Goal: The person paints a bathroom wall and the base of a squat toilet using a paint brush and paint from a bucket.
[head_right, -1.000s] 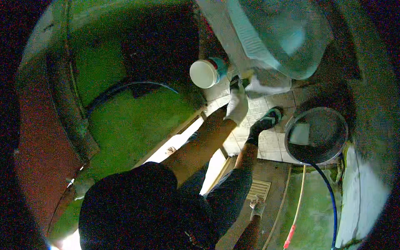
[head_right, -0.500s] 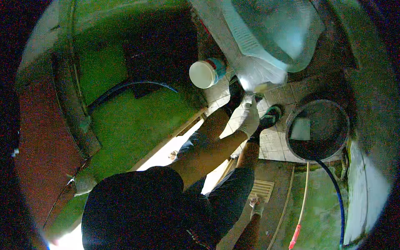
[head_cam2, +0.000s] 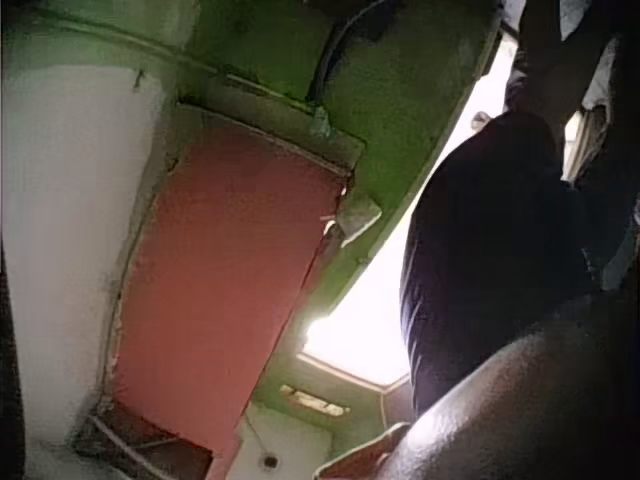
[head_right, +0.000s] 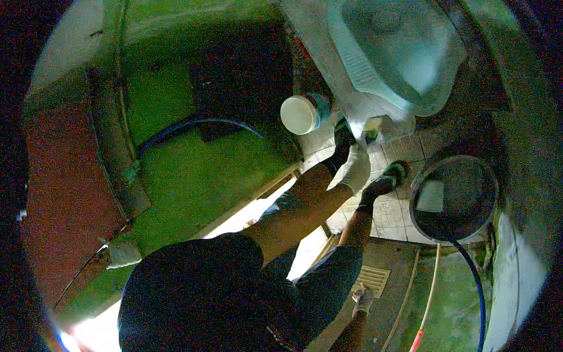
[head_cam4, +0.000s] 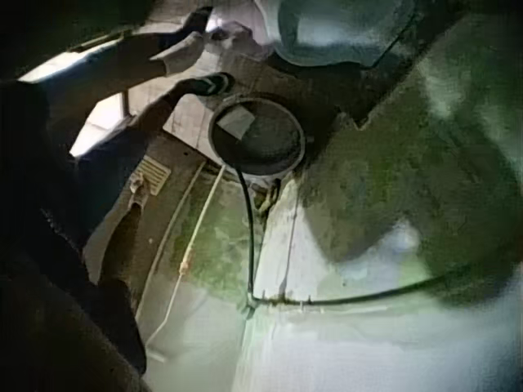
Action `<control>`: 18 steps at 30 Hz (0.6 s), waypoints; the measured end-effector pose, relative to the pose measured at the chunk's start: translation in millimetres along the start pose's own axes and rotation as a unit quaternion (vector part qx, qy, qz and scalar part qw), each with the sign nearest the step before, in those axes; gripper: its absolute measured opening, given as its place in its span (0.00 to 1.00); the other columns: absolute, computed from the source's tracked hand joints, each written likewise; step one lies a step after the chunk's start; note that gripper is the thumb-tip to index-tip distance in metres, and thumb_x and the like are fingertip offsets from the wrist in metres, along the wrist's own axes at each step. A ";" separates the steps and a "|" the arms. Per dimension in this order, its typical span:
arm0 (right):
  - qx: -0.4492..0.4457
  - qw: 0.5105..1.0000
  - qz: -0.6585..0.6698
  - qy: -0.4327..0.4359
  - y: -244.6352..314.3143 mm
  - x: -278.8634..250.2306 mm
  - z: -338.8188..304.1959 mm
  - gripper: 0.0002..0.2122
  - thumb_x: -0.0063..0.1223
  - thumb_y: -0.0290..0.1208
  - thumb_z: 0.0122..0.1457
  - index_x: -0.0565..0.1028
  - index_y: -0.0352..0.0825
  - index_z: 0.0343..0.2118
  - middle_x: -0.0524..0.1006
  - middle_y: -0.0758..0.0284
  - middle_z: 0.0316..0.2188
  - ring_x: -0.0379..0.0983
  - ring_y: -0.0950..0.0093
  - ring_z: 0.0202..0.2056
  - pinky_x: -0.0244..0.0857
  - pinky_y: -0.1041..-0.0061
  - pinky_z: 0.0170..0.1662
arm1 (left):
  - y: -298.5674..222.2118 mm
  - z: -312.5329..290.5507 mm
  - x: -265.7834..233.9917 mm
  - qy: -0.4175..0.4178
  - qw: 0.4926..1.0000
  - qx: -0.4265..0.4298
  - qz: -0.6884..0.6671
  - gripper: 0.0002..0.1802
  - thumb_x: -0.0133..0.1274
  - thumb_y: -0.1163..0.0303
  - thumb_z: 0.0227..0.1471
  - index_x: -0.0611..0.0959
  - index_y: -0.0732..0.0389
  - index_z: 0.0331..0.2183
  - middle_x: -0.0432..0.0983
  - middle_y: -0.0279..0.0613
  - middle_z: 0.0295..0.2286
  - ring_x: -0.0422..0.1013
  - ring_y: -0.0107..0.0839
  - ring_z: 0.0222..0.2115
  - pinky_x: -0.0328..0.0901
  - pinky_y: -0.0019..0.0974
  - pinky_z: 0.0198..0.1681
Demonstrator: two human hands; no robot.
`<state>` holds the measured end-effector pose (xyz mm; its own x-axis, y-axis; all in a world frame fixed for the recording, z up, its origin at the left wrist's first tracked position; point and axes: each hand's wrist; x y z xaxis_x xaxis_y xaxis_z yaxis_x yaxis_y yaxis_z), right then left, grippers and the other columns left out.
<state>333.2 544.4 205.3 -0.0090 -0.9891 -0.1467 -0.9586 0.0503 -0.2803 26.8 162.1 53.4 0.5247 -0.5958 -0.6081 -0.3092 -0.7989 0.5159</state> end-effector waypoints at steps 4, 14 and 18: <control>0.035 0.999 0.020 -0.034 9.3 6.6 -11.0 0.17 0.44 0.45 0.58 0.73 0.41 0.45 0.72 0.64 0.29 0.68 0.64 0.26 0.66 0.58 0.37 | 0.9 13.9 -29.4 0.037 0.993 0.044 -0.108 0.26 0.42 0.70 0.51 0.71 0.80 0.47 0.64 0.71 0.48 0.63 0.59 0.47 0.60 0.53 0.46; -0.004 0.999 0.028 0.019 33.4 47.8 -26.4 0.21 0.47 0.38 0.58 0.68 0.36 0.53 0.55 0.50 0.61 0.64 0.51 0.51 0.64 0.54 0.50 | -20.6 -6.4 65.1 -0.061 0.981 -0.012 0.183 0.23 0.42 0.71 0.50 0.73 0.79 0.45 0.67 0.67 0.47 0.64 0.57 0.46 0.59 0.49 0.44; 0.043 0.994 0.053 -0.081 -1.2 -8.4 -45.8 0.16 0.44 0.35 0.59 0.72 0.37 0.49 0.69 0.53 0.47 0.69 0.52 0.44 0.66 0.55 0.48 | -43.9 -16.4 15.5 -0.034 0.975 0.049 0.216 0.22 0.46 0.73 0.50 0.74 0.75 0.46 0.69 0.67 0.45 0.66 0.56 0.44 0.61 0.52 0.45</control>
<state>321.4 546.3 250.3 -0.0570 -0.9430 -0.3279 -0.9269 0.1721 -0.3336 61.4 189.3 31.3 0.2769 -0.8795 -0.3871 -0.5648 -0.4748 0.6749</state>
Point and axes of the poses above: each hand's wrist, its own z-axis towards the middle knuckle, its own x-axis out of the palm, y = z × x
